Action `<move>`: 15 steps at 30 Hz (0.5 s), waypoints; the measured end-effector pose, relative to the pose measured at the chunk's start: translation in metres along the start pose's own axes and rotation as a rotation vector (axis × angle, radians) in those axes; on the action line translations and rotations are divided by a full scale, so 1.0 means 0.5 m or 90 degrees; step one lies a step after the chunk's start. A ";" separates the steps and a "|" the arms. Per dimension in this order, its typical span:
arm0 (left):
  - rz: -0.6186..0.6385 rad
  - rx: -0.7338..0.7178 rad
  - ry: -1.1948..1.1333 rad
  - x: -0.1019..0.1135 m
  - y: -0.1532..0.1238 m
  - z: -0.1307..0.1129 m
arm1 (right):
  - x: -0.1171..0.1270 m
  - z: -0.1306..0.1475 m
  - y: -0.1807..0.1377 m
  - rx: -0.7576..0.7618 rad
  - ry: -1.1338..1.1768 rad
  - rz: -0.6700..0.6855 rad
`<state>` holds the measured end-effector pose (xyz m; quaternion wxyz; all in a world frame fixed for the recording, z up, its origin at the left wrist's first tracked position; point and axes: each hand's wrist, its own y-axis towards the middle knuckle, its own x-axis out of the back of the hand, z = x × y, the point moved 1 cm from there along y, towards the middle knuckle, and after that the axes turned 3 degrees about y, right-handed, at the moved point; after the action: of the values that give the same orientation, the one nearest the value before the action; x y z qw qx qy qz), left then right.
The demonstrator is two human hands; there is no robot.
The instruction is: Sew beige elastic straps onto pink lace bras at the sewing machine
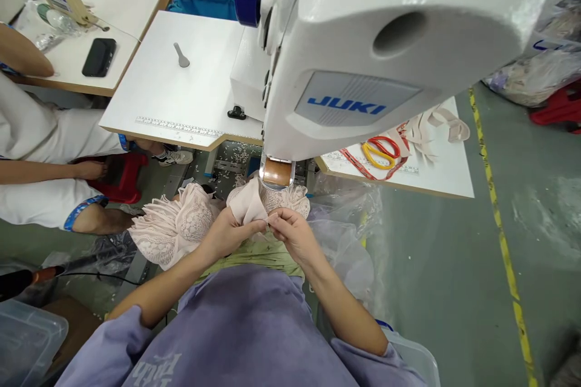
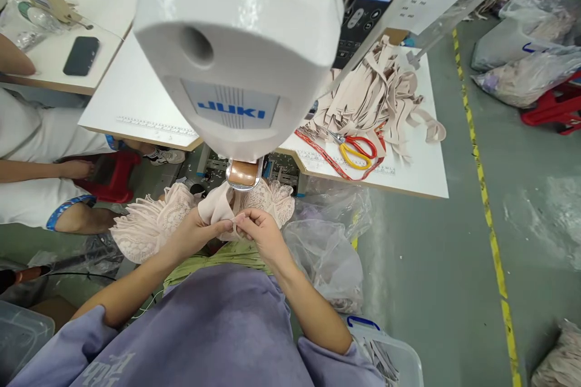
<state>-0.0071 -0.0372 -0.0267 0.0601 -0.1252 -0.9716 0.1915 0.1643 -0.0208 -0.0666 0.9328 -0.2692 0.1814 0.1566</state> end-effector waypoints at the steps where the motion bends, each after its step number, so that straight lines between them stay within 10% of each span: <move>1: -0.012 0.000 -0.034 -0.004 -0.003 0.003 | 0.001 0.004 0.001 -0.017 0.006 0.014; 5: -0.047 0.026 -0.125 -0.018 -0.006 0.006 | 0.006 0.013 -0.003 -0.021 -0.041 0.030; 10: -0.128 -0.006 -0.167 -0.023 -0.003 -0.006 | 0.002 0.020 -0.034 0.306 -0.378 -0.212; 15: -0.159 -0.044 -0.122 -0.028 -0.002 -0.006 | -0.021 0.020 -0.045 0.491 -0.547 -0.184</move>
<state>0.0068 -0.0405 -0.0244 -0.0141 0.0136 -0.9869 0.1600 0.1661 -0.0354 -0.0442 0.9650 0.1545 -0.2068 0.0460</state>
